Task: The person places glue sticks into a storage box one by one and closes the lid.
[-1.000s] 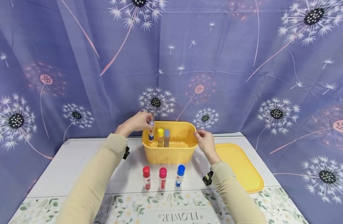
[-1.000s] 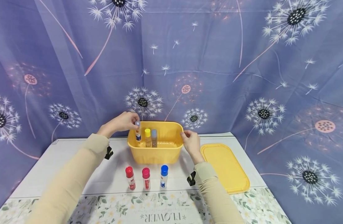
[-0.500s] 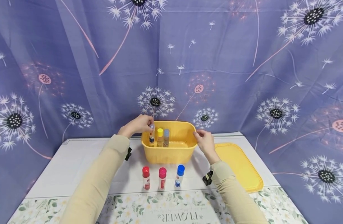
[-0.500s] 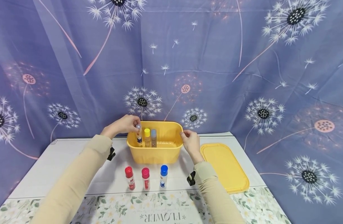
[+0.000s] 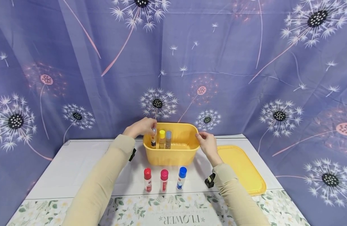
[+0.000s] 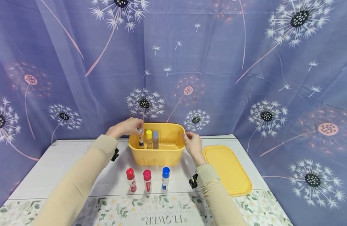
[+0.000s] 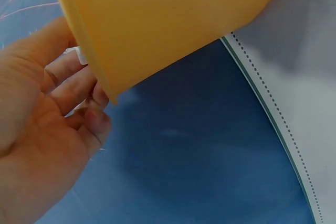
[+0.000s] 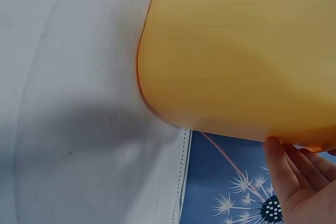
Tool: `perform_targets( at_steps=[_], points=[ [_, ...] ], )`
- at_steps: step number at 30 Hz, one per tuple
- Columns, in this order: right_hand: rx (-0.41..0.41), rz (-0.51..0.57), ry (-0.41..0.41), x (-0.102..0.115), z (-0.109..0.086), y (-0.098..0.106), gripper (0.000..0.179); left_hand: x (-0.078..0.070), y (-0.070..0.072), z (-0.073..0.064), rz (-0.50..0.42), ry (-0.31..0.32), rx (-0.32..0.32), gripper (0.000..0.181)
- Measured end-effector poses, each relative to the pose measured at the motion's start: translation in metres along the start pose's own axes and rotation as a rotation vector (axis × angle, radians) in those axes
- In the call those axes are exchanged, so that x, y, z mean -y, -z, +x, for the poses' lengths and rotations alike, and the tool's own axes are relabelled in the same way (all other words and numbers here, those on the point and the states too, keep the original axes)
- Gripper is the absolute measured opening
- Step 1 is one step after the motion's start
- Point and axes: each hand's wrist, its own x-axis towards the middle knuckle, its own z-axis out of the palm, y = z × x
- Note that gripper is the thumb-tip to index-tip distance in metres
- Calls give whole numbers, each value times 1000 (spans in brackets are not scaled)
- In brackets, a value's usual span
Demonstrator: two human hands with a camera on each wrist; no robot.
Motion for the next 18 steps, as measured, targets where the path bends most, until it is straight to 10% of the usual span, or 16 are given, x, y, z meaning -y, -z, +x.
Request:
perform_targets(
  at_steps=[18],
  points=[
    [-3,17,-3,0,-2,0,25,-1,-13,2,-2,-4,31,13]
  ],
)
